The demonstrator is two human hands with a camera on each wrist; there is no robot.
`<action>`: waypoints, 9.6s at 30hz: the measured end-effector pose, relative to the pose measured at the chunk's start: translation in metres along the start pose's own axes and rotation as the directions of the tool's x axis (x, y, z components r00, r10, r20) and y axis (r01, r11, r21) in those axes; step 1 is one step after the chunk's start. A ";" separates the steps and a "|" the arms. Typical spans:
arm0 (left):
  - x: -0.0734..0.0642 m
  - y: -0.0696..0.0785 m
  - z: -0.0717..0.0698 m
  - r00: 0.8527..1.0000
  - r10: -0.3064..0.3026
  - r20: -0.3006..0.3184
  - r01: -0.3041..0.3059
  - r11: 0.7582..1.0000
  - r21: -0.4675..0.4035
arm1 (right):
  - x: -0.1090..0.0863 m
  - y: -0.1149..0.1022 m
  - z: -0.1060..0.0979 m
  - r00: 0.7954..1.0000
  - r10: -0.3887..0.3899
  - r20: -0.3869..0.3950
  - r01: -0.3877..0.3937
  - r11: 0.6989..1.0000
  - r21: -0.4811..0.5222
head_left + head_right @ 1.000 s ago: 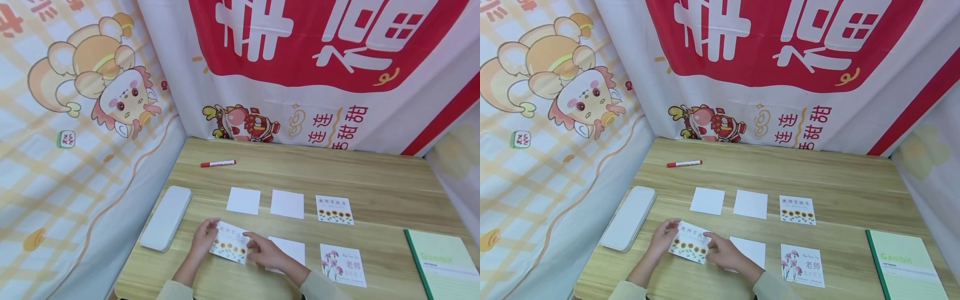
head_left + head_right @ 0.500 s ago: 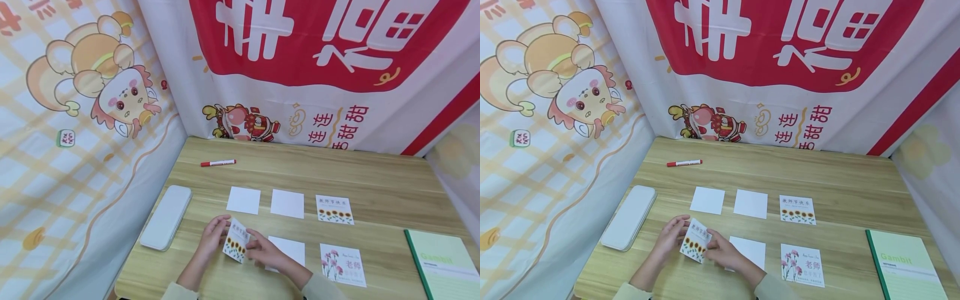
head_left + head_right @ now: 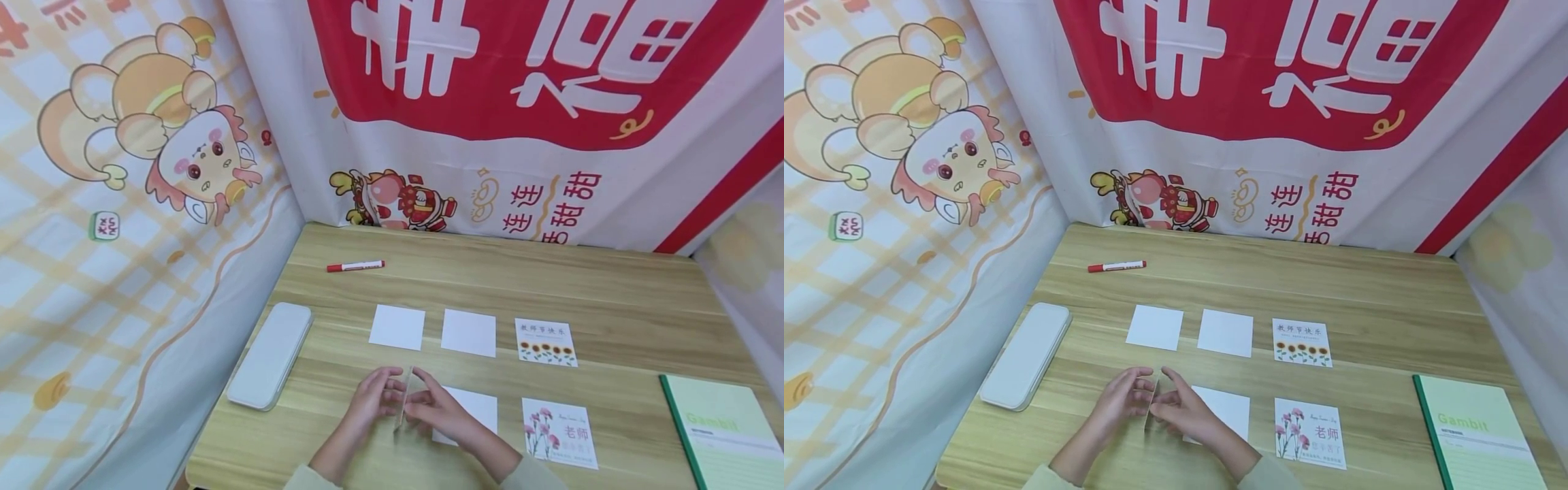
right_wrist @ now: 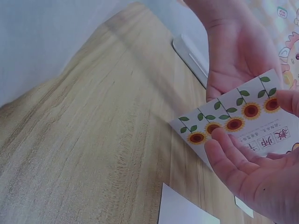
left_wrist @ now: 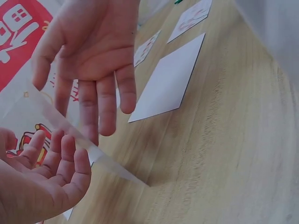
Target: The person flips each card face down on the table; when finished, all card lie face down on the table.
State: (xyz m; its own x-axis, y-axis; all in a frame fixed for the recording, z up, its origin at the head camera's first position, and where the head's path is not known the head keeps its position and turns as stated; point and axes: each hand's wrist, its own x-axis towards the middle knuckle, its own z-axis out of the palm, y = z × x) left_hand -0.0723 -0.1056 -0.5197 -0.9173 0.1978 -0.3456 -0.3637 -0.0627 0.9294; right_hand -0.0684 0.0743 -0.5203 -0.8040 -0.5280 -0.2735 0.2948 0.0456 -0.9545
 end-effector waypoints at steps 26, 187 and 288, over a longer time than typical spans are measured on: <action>0.003 -0.024 -0.003 0.991 -0.052 -0.125 0.072 0.983 0.168 | -0.011 -0.008 -0.015 0.934 -0.033 -0.357 0.048 0.998 0.034; 0.149 0.006 0.229 0.993 0.030 0.118 -0.035 0.998 0.043 | -0.047 -0.027 -0.218 0.846 -0.131 -0.517 -0.103 0.911 -0.400; 0.058 -0.015 0.193 0.956 -0.251 0.151 0.224 0.959 0.175 | -0.172 0.041 -0.207 0.879 -0.034 -0.476 -0.273 0.781 -0.561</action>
State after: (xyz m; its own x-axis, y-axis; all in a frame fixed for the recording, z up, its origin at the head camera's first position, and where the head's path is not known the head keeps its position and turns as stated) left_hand -0.0885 0.0958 -0.5284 -0.7615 0.3523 -0.5441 -0.5256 0.1558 0.8364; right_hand -0.0247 0.3432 -0.5372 -0.9624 -0.0623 -0.2644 0.1603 0.6557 -0.7378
